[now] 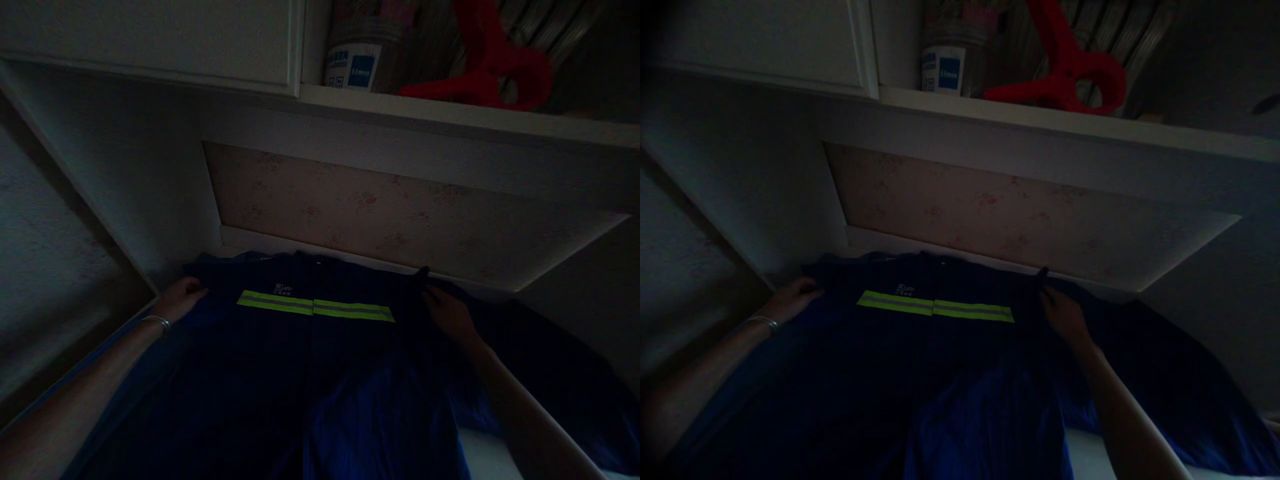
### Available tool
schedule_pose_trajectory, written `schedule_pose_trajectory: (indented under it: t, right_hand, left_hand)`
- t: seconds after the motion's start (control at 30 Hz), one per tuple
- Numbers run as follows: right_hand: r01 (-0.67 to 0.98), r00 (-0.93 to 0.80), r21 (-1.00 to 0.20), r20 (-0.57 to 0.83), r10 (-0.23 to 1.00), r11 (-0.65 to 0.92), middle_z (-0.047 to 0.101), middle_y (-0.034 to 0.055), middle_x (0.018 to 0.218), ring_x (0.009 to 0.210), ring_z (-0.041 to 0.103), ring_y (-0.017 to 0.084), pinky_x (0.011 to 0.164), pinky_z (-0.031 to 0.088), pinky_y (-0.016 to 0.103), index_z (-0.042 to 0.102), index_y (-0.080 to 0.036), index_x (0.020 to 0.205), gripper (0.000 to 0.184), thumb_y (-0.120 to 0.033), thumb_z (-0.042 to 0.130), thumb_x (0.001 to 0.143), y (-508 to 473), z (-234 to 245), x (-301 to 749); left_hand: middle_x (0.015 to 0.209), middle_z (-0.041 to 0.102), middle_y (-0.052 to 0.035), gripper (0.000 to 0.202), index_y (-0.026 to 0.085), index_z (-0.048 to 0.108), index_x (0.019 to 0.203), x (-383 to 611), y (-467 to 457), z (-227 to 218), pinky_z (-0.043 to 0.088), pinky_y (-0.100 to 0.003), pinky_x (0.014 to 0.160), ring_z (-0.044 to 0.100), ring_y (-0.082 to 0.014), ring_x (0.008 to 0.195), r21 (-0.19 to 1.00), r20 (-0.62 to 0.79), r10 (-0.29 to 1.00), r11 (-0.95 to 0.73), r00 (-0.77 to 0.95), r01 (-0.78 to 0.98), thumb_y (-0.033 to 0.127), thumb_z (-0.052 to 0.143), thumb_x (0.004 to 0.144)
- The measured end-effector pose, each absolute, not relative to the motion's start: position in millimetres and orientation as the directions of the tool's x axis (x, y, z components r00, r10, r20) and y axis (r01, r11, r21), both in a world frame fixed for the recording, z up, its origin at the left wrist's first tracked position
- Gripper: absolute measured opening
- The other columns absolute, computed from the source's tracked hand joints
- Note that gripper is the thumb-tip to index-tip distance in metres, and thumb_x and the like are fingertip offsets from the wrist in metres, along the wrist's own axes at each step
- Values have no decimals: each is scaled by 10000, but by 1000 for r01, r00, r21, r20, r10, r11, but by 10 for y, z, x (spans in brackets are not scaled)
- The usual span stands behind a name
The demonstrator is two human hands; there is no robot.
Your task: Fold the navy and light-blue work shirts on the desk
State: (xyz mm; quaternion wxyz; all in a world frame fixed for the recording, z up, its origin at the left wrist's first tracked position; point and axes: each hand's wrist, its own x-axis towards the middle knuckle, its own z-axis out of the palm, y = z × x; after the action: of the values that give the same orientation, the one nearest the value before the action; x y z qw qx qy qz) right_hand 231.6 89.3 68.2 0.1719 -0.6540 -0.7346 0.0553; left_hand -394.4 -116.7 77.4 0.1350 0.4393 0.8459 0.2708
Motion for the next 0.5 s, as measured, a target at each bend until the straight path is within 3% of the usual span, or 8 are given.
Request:
schedule_pose_trajectory:
  t: [0.1,0.23,0.3,0.37,0.43,0.5]
  right_hand:
    - [886,-264,-340,185,947,314,657,142,1236,1128,622,320,981,466,445,587,-154,1307,517,-451,417,919,708,913,1827]
    - [683,-379,-674,2,925,281,714,61,1090,738,718,198,764,568,352,389,-229,1460,611,-492,460,914,249,1096,1207]
    - [574,-415,-789,-48,909,220,710,34,1059,675,703,160,702,572,316,401,-262,1439,598,-513,483,902,-74,1120,1121]
    - [550,-410,-822,-109,906,150,716,34,964,687,696,162,685,568,302,486,-245,1365,567,-544,506,884,-460,1061,1259]
    - [580,-371,-814,-253,894,10,715,39,843,665,683,173,645,561,298,575,-224,1262,557,-603,513,859,-918,893,1589]
    - [591,-289,-783,-431,855,-195,721,64,843,667,684,194,589,554,296,679,-229,1067,532,-667,535,803,-1446,640,2010]
  left_hand:
    - [1096,689,-132,420,177,603,1060,-3481,-1060,964,461,-417,942,637,-296,1040,620,25,900,327,-435,713,482,524,782]
    - [1069,718,-44,444,228,606,1121,-2764,-1105,1022,523,-320,864,679,-209,963,724,-56,985,152,-162,673,506,572,776]
    - [1096,715,-33,471,239,598,1149,-2569,-1313,981,535,-301,853,681,-194,974,788,-87,992,124,-90,603,539,571,786]
    - [1112,707,-51,474,234,599,1136,-2542,-1681,872,524,-331,900,672,-209,1010,829,-105,982,173,-156,532,571,540,808]
    - [1126,691,-79,504,227,595,1113,-2647,-2193,682,516,-379,931,661,-245,1034,831,-140,933,293,-330,474,612,533,794]
    - [1185,651,-117,589,217,579,1115,-2799,-2782,439,518,-428,937,641,-297,1075,787,-184,827,448,-532,424,667,548,737]
